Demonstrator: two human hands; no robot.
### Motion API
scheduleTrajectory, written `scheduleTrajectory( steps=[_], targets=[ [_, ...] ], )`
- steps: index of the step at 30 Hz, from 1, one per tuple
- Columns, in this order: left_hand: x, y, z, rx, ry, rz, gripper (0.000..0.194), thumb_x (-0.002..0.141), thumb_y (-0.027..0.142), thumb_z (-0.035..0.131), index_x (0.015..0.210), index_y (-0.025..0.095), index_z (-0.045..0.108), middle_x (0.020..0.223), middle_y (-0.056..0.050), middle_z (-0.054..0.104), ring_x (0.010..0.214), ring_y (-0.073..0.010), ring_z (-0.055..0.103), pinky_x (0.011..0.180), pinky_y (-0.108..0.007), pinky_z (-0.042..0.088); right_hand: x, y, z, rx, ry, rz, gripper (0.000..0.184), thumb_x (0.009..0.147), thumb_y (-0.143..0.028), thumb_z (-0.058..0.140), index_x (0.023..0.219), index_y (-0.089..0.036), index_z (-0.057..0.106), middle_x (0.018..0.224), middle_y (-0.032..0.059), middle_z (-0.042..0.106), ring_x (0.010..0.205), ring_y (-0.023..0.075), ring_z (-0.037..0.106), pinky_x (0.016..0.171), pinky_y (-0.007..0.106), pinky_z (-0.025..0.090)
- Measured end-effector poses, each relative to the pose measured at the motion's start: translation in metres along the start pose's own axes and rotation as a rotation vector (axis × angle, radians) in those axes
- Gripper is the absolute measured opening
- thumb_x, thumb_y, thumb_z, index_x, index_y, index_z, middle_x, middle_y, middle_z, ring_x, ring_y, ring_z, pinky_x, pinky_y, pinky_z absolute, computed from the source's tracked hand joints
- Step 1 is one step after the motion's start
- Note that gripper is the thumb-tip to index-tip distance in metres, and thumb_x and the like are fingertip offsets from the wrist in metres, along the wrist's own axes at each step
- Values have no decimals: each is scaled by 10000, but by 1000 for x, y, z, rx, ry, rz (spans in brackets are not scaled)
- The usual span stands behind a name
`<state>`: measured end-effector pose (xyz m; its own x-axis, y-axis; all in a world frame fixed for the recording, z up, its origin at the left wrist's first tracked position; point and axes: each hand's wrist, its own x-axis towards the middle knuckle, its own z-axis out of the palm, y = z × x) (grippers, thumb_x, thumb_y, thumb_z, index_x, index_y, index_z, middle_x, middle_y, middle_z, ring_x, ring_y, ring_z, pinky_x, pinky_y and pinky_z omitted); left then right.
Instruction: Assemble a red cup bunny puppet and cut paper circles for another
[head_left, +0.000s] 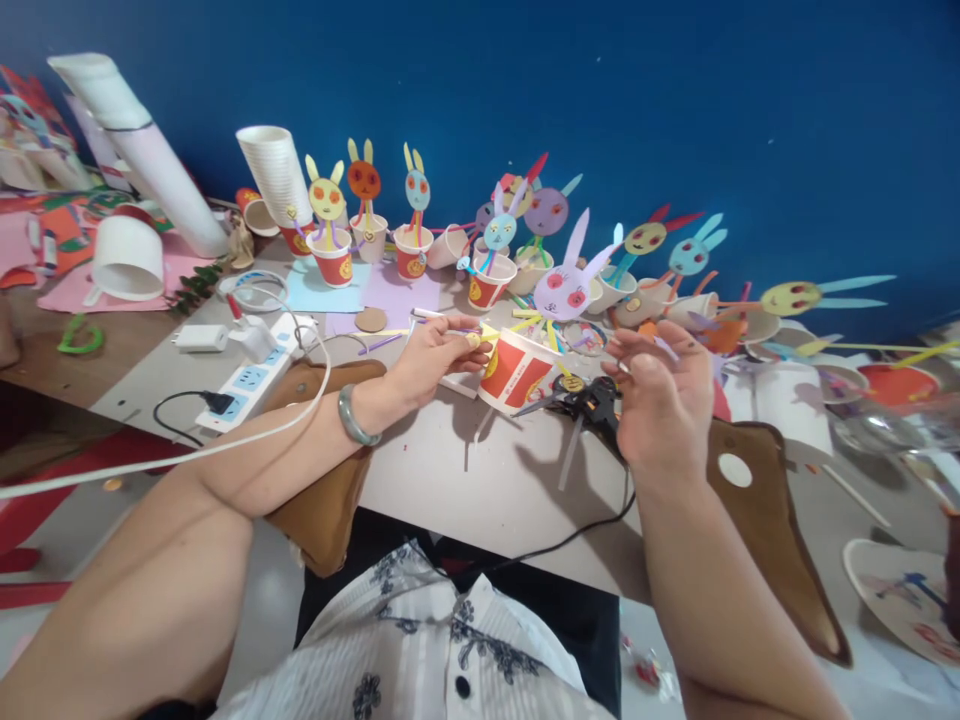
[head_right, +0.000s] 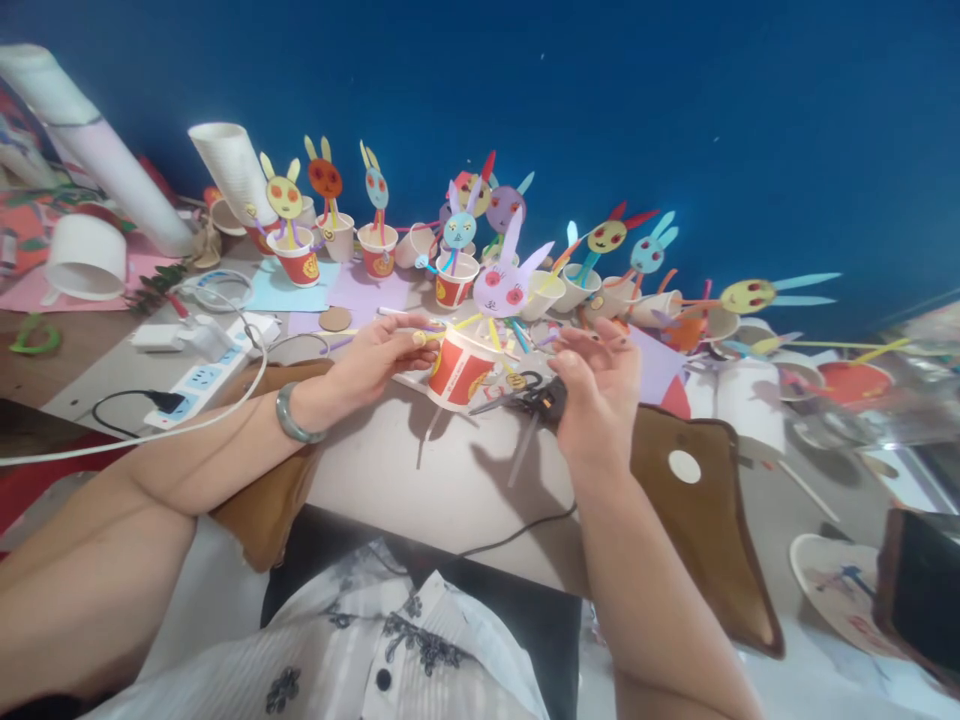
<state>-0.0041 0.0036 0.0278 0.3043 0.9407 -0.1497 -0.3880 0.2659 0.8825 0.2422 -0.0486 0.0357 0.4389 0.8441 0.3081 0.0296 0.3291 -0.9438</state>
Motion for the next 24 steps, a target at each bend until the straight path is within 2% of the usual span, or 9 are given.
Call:
scheduleTrajectory(
  steps=[4,8,12,15,24],
  targets=[
    [0,0,0,-88,3,-7,328,830,135,787,1098,147,599,812,-20,777,706,-113,735,742,-253,586,-8,19,-4,123,-184,135,845,583,-447,971,1304,-360,538,1176,20,734,1125,230,722,991,418,589],
    [-1,-3,-1,-149,-13,22,383,803,178,826,1106,164,593,852,-23,786,740,-127,746,770,-272,591,-22,26,2,182,-325,255,924,555,-420,1017,1356,-430,555,1195,0,757,1138,240,733,988,437,616],
    [-3,-6,0,-155,-50,17,397,807,210,834,1121,164,595,867,-26,786,760,-135,750,781,-283,590,-37,21,16,186,-442,374,1011,572,-398,1022,1447,-398,517,1202,27,780,1094,284,759,993,489,618],
    [-5,-8,2,-142,-54,-2,392,814,214,832,1129,157,605,883,-32,788,760,-135,748,770,-283,587,-44,17,24,186,-491,428,969,609,-418,1006,1451,-359,530,1212,51,790,1104,310,761,981,490,620],
    [-8,-10,4,-142,-46,-37,389,823,214,828,1140,156,611,852,-30,775,818,-149,746,787,-294,585,-51,19,27,190,-470,467,769,621,-414,995,1299,-321,645,1226,46,791,1133,304,748,1009,478,604]
  ],
)
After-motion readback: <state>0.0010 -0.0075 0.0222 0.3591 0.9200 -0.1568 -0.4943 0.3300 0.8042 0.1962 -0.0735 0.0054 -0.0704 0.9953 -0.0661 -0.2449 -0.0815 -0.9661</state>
